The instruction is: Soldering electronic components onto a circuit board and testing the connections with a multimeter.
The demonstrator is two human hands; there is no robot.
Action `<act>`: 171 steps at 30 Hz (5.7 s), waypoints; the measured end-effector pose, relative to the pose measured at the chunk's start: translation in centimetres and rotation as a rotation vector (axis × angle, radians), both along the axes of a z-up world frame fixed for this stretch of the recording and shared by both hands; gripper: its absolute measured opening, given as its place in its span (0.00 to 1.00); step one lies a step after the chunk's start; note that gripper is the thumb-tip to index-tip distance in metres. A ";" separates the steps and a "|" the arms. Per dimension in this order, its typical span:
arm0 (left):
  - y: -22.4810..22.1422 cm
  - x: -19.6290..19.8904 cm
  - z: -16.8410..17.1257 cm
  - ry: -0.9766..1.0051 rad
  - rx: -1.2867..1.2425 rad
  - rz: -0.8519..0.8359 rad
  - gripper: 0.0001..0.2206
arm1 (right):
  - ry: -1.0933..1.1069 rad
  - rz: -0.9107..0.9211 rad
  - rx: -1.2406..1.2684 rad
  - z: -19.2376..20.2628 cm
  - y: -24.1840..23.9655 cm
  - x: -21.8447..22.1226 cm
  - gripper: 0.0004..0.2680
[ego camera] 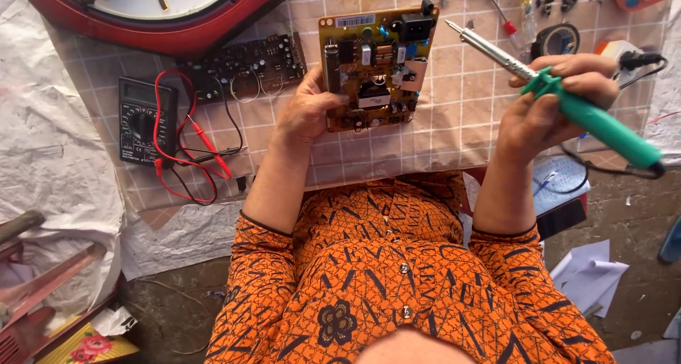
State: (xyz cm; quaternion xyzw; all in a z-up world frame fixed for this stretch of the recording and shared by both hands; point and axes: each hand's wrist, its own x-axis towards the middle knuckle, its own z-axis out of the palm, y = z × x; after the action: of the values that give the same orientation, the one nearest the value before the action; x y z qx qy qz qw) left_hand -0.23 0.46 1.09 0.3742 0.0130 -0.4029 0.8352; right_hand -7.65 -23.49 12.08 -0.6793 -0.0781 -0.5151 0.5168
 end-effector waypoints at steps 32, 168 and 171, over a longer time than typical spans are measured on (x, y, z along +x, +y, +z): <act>-0.3 -0.3 -0.6 -0.093 -0.127 -0.007 0.23 | 0.298 0.043 -0.334 2.6 1.9 -0.6 0.07; -0.4 -0.2 0.6 -0.062 -0.260 0.235 0.16 | 0.045 0.126 0.639 -0.2 -1.4 -2.3 0.03; -0.2 -0.2 0.1 -0.037 -0.244 0.266 0.17 | 0.198 0.133 1.291 -6.8 -3.6 -2.1 0.05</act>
State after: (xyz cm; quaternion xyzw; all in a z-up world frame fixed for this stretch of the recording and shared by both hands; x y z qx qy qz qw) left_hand -0.39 0.29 1.17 0.2723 -0.0020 -0.2803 0.9205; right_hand -9.80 -27.09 5.32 -0.2703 0.2527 -0.3604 0.8562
